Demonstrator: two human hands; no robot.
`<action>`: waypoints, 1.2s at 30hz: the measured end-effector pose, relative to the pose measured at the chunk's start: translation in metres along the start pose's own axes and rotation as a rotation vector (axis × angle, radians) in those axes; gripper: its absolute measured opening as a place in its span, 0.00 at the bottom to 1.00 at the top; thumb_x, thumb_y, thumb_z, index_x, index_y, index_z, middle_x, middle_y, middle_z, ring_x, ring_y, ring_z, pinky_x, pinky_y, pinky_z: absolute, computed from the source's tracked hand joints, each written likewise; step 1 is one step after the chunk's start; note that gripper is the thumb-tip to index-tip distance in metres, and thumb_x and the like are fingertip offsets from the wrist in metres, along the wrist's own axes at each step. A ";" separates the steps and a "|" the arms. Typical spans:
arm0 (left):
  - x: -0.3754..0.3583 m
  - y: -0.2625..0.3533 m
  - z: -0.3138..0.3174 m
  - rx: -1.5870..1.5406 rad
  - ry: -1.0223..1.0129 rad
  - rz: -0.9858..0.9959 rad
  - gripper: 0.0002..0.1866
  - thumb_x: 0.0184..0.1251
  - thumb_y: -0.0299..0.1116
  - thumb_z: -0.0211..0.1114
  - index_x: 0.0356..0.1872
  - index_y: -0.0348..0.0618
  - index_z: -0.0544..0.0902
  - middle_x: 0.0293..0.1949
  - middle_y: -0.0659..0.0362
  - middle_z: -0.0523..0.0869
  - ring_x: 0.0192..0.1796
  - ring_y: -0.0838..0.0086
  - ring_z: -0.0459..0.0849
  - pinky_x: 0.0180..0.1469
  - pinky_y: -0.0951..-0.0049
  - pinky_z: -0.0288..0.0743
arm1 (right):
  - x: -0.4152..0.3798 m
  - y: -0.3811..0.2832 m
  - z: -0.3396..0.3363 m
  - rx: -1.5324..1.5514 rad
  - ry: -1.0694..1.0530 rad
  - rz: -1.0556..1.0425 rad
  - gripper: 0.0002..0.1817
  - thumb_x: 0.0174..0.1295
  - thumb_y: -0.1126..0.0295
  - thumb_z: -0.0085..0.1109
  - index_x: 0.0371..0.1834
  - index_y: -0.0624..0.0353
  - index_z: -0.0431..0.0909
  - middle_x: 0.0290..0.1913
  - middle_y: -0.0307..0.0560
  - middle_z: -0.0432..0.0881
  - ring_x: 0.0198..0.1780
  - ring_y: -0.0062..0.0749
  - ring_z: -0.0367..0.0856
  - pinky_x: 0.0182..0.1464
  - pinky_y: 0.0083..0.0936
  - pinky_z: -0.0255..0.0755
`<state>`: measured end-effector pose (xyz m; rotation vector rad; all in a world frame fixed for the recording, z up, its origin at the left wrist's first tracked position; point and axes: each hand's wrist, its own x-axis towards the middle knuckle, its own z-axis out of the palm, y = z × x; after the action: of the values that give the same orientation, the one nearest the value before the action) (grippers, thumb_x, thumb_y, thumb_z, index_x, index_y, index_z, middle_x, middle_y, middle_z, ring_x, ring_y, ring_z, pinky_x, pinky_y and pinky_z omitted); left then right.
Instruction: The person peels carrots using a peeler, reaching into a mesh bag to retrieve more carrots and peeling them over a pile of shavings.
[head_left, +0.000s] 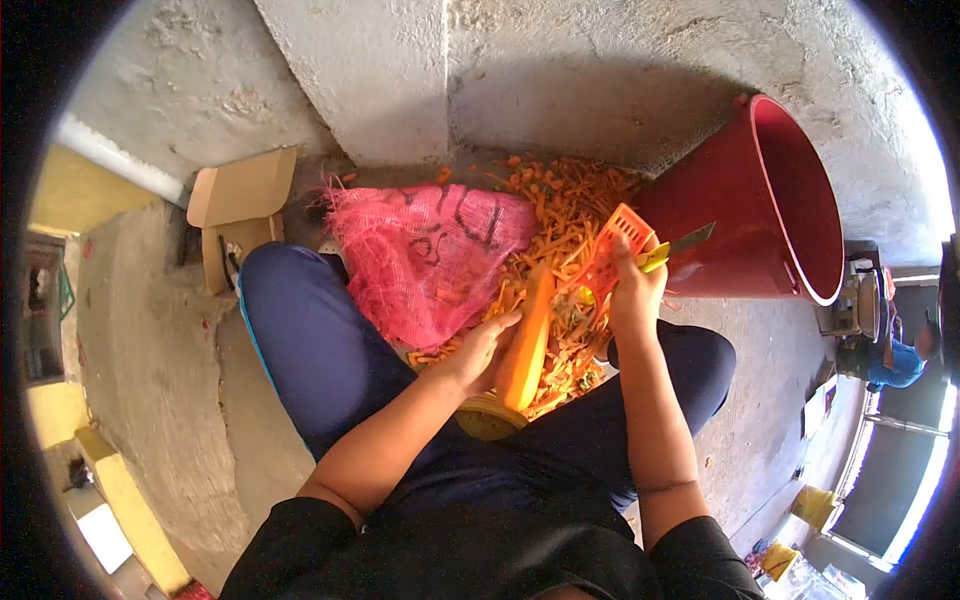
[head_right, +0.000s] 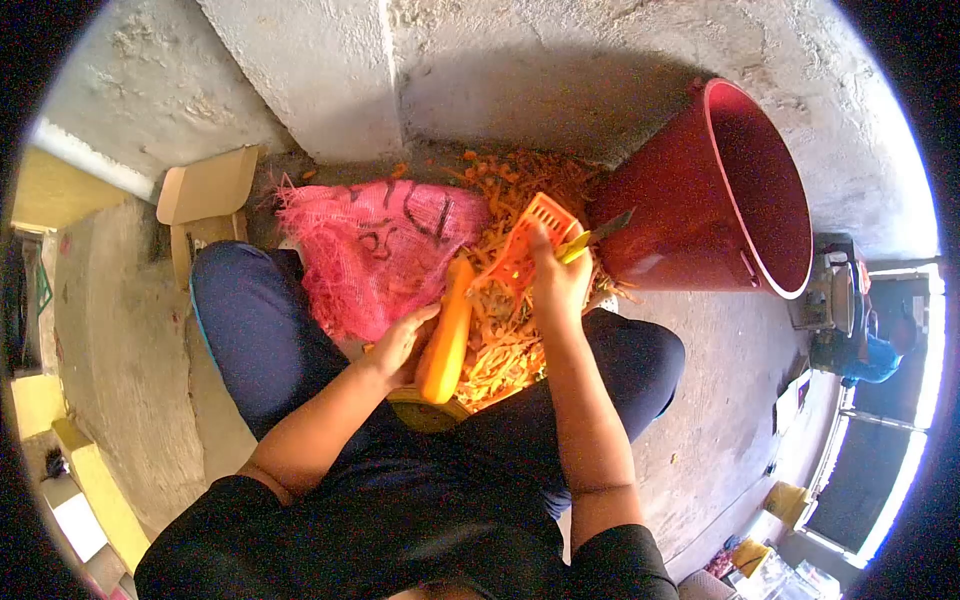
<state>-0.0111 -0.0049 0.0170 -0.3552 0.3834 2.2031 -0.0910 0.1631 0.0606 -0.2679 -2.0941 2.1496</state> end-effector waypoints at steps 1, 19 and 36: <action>0.004 -0.001 -0.003 0.050 0.046 0.058 0.26 0.63 0.52 0.42 0.48 0.39 0.69 0.38 0.49 0.78 0.37 0.60 0.79 0.39 0.63 0.75 | -0.007 -0.001 0.005 0.027 -0.055 0.007 0.12 0.58 0.72 0.50 0.44 0.63 0.69 0.34 0.40 0.76 0.33 0.20 0.74 0.36 0.16 0.69; 0.019 0.007 -0.001 0.049 0.257 0.183 0.23 0.66 0.49 0.38 0.50 0.41 0.68 0.42 0.56 0.78 0.41 0.70 0.78 0.43 0.69 0.73 | -0.048 0.005 0.035 -0.418 -0.243 -0.105 0.12 0.52 0.72 0.57 0.38 0.63 0.70 0.29 0.50 0.79 0.32 0.33 0.79 0.35 0.26 0.70; -0.007 0.005 -0.002 0.457 0.119 -0.049 0.22 0.62 0.46 0.49 0.49 0.40 0.68 0.36 0.58 0.78 0.34 0.75 0.78 0.36 0.76 0.73 | 0.057 -0.001 -0.040 -0.288 0.425 -0.204 0.09 0.56 0.68 0.55 0.35 0.62 0.72 0.27 0.38 0.75 0.27 0.18 0.70 0.31 0.19 0.66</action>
<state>-0.0102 -0.0139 0.0182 -0.2401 0.9115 1.9786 -0.1378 0.2140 0.0587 -0.4703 -2.0628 1.5147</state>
